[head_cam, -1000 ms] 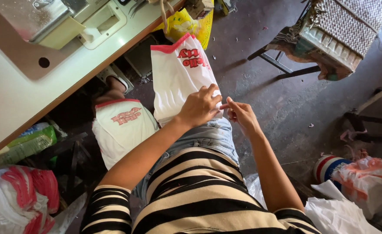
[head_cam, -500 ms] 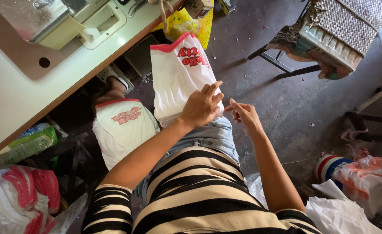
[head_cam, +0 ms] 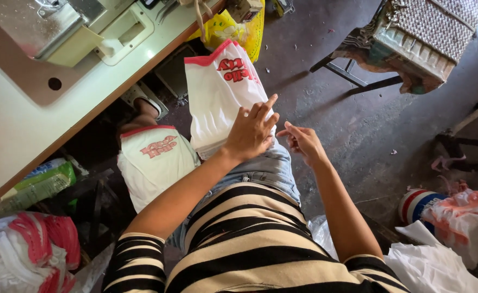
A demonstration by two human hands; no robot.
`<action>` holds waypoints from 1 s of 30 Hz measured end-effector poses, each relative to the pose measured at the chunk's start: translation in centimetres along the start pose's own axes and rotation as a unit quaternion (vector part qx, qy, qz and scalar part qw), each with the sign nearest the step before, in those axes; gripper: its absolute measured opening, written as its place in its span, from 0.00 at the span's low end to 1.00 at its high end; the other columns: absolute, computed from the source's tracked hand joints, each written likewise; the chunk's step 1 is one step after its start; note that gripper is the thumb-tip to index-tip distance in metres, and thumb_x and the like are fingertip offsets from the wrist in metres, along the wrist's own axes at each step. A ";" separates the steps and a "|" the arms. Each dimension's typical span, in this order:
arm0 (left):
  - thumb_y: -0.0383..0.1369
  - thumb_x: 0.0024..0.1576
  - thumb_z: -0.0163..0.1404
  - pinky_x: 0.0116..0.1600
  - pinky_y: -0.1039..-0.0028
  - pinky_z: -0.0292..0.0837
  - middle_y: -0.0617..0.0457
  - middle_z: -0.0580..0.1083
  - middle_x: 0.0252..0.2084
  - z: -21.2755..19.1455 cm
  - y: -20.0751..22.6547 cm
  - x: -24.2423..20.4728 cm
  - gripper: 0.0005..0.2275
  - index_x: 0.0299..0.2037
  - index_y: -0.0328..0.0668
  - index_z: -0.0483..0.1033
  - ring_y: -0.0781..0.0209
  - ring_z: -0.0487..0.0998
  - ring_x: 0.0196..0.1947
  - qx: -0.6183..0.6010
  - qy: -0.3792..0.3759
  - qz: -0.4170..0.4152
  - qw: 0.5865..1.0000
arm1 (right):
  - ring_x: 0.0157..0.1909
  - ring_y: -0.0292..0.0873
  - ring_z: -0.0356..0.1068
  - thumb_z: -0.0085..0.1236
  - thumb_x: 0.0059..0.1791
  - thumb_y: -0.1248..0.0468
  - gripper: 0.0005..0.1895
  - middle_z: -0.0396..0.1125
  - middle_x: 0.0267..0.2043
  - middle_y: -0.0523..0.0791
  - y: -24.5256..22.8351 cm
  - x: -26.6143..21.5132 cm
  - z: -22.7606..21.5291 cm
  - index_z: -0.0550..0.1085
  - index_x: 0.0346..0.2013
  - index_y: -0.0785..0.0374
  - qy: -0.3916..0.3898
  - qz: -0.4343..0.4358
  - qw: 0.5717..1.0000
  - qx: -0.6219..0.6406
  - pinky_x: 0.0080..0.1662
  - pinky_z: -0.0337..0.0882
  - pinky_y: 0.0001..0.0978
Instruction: A person is seen folding and stacking small white garments with red trim at a sewing factory workstation.
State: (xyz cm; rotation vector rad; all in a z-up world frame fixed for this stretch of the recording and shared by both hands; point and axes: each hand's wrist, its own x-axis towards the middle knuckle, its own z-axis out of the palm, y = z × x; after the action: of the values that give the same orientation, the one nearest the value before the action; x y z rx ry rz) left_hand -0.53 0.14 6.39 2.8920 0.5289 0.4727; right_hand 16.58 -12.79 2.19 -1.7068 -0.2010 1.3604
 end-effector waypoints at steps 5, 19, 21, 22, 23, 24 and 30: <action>0.41 0.49 0.65 0.66 0.47 0.62 0.40 0.53 0.76 -1.0 0.8 0.0 0.29 0.61 0.47 0.71 0.50 0.57 0.75 0.030 -0.004 0.006 1.000 | 0.19 0.40 0.57 0.58 0.55 0.49 0.22 0.56 0.20 0.47 1.1 0.9 0.4 0.77 0.41 0.69 -0.056 0.039 0.994 0.085 0.23 0.61 0.30; 0.43 0.48 0.66 0.70 0.38 0.55 0.40 0.49 0.78 1.1 1.3 -0.3 0.34 0.66 0.51 0.68 0.47 0.45 0.79 0.116 0.007 0.007 0.993 | 0.19 0.40 0.59 0.53 0.56 0.53 0.19 0.59 0.22 0.47 1.9 1.7 0.1 0.76 0.43 0.70 -0.053 0.054 0.995 0.062 0.22 0.61 0.30; 0.43 0.49 0.66 0.70 0.37 0.54 0.40 0.49 0.78 1.0 1.7 -0.2 0.34 0.66 0.52 0.68 0.47 0.44 0.79 0.125 0.000 0.000 0.992 | 0.19 0.41 0.62 0.54 0.56 0.54 0.18 0.60 0.22 0.47 2.0 1.6 -0.2 0.76 0.42 0.70 -0.054 0.050 0.995 0.069 0.21 0.62 0.31; 0.43 0.47 0.67 0.70 0.38 0.56 0.39 0.49 0.78 0.9 1.7 -0.2 0.35 0.66 0.51 0.67 0.47 0.45 0.79 0.120 0.004 -0.004 0.993 | 0.20 0.39 0.60 0.55 0.55 0.51 0.21 0.60 0.22 0.47 2.0 1.8 -0.5 0.77 0.43 0.70 -0.046 0.057 0.996 0.054 0.22 0.62 0.30; 0.43 0.46 0.68 0.69 0.38 0.57 0.38 0.49 0.77 0.8 1.7 -0.1 0.37 0.66 0.49 0.66 0.46 0.46 0.79 0.116 0.007 -0.008 0.993 | 0.20 0.38 0.59 0.57 0.55 0.48 0.24 0.60 0.23 0.46 2.1 1.9 -0.7 0.78 0.43 0.71 -0.038 0.063 0.996 0.039 0.22 0.61 0.29; 0.43 0.46 0.68 0.69 0.38 0.57 0.38 0.49 0.77 1.2 1.7 -0.2 0.37 0.66 0.49 0.66 0.46 0.46 0.79 0.116 0.008 -0.008 0.993 | 0.20 0.38 0.59 0.57 0.55 0.48 0.24 0.60 0.23 0.46 2.2 1.7 -0.7 0.78 0.43 0.71 -0.038 0.064 0.997 0.039 0.22 0.61 0.29; 0.49 0.44 0.69 0.67 0.37 0.64 0.38 0.46 0.78 -0.1 0.7 0.4 0.45 0.71 0.51 0.58 0.43 0.48 0.79 0.013 0.014 -0.040 0.999 | 0.28 0.41 0.71 0.58 0.53 0.48 0.22 0.71 0.31 0.47 2.9 2.0 -0.5 0.79 0.46 0.65 -0.069 0.113 0.991 0.037 0.26 0.69 0.31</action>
State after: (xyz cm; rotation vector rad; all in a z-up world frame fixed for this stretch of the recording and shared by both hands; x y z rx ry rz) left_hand -0.03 -0.37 6.75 2.8793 0.6572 0.4979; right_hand 16.61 -13.44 -1.29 -1.6102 -0.0349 1.6340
